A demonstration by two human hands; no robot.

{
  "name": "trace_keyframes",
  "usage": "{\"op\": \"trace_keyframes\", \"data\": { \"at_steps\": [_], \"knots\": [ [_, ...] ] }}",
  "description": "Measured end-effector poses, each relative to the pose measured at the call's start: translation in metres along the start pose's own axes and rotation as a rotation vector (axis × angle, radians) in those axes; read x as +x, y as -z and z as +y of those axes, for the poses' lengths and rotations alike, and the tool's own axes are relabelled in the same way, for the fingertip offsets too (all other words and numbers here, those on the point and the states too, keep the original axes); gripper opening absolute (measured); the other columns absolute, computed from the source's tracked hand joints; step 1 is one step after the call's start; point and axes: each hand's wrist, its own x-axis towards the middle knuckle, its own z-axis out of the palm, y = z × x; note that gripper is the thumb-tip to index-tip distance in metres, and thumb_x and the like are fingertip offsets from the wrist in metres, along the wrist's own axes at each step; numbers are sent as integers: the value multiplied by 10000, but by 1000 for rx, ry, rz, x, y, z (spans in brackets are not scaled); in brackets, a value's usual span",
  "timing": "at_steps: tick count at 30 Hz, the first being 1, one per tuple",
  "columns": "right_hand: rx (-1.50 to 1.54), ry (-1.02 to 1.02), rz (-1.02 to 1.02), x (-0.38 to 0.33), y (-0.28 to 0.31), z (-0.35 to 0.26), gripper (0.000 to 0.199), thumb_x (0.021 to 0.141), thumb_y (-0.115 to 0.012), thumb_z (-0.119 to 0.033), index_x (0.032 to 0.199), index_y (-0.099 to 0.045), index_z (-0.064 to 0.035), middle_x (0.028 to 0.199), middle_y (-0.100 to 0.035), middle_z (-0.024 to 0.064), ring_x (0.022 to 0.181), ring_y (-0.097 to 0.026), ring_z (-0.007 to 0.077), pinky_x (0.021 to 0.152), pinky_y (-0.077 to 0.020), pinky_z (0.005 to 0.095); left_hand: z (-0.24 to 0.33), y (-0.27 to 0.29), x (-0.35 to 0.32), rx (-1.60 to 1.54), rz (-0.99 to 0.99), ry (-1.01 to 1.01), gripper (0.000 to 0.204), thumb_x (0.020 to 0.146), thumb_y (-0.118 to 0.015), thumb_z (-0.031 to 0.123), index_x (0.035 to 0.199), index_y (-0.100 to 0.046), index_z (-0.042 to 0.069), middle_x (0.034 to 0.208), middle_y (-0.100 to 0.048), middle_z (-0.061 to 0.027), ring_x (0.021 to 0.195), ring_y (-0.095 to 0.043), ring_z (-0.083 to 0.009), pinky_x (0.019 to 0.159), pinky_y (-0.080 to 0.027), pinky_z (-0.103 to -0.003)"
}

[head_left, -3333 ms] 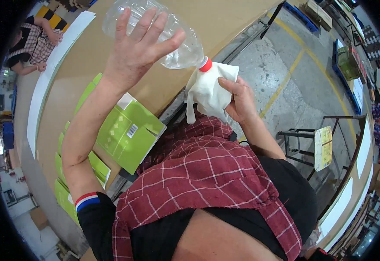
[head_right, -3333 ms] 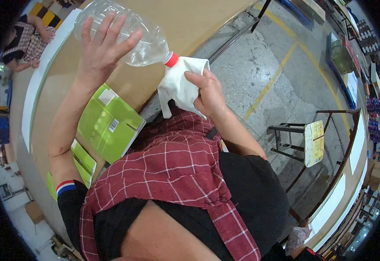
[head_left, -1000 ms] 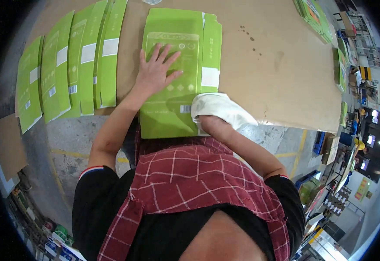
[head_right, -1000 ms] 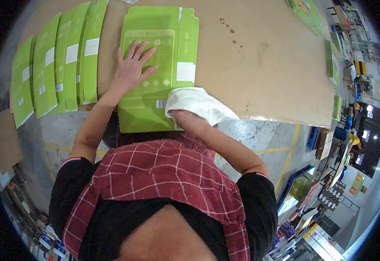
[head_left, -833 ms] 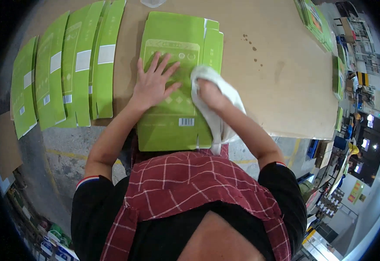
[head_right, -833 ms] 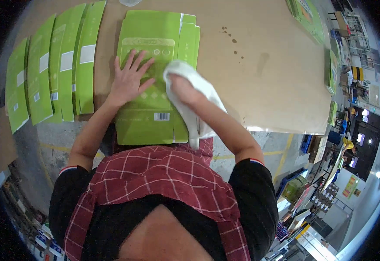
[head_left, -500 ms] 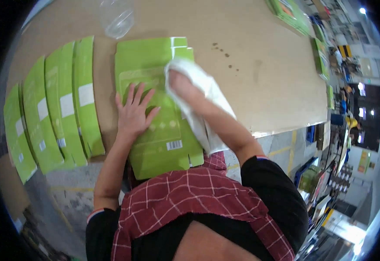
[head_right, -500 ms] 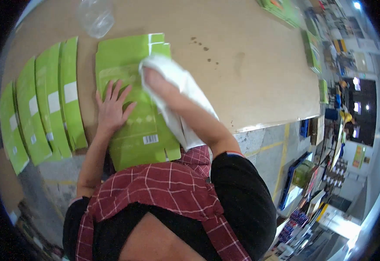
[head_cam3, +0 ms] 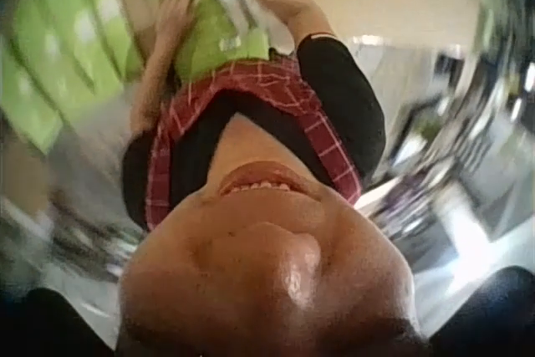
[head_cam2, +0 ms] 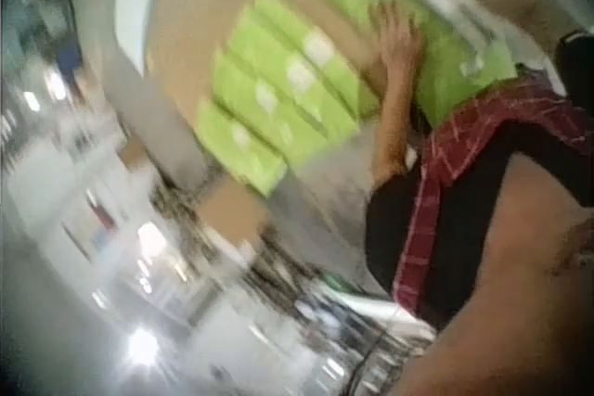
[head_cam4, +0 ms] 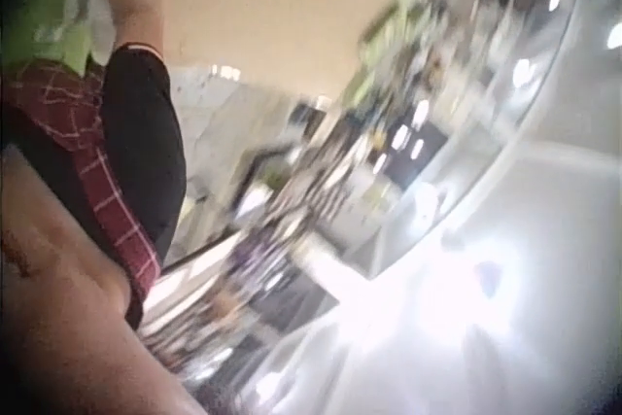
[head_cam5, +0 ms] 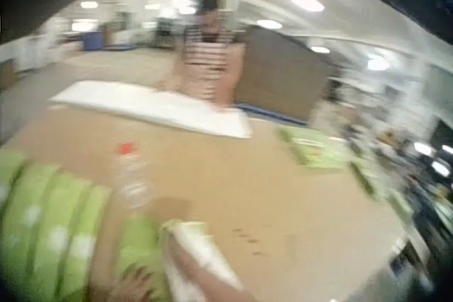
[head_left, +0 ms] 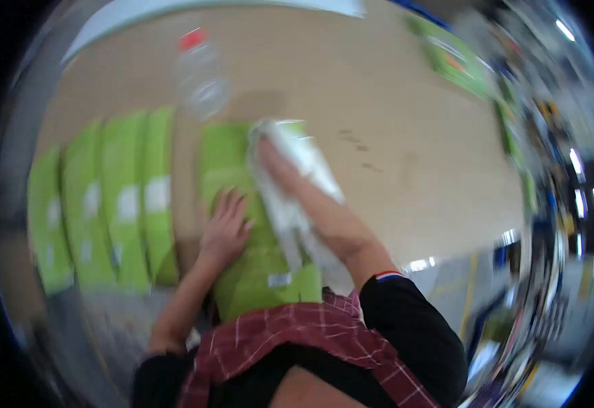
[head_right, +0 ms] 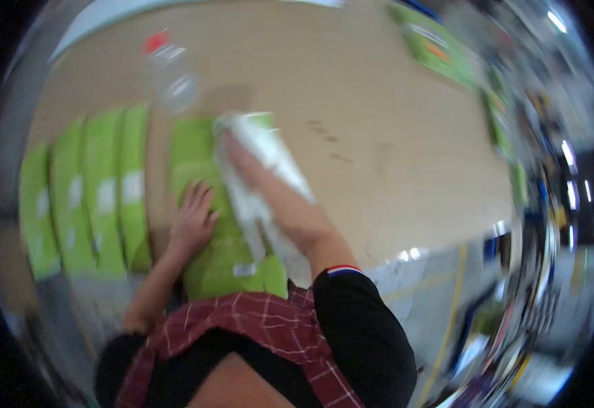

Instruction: Cleaning green paper folders by wiping them with a damp cloth in a factory packaging area.

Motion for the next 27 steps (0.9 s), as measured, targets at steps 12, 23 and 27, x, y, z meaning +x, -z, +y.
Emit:
{"op": "trace_keyframes", "data": {
  "at_steps": [12, 23, 27],
  "knots": [
    [-1304, 363, -232, -212, -26, -20, 276, 806, -511, -168, 987, -523, 40, 942, -552, 242, 923, -513, 384, 818, -397, 416, -2, 2, -11, 41, 129, 2, 414, 815, -493, 284, 1182, -426, 105, 1281, -353, -82, 1240, -261, -255, 973, -156, -557],
    [-382, 233, 52, -204, -17, -43, 106, 808, -571, -104, 863, -579, -15, 731, -544, -21, 655, -479, 64, 590, -397, 208, -94, 131, -203, 249, 433, 390, 915, 589, -678, 503, 1313, -245, 150, 1311, -292, -149, 1219, -285, -316, 967, -200, -533],
    [-320, 181, 35, -203, -23, -45, 61, 815, -553, -75, 841, -584, -29, 726, -546, -22, 642, -479, 57, 572, -391, 195, -146, 150, -237, 283, 270, 509, 984, 540, -670, 566, 1324, -218, 178, 1335, -252, -151, 1242, -250, -316, 961, -173, -578]
  ]
}}
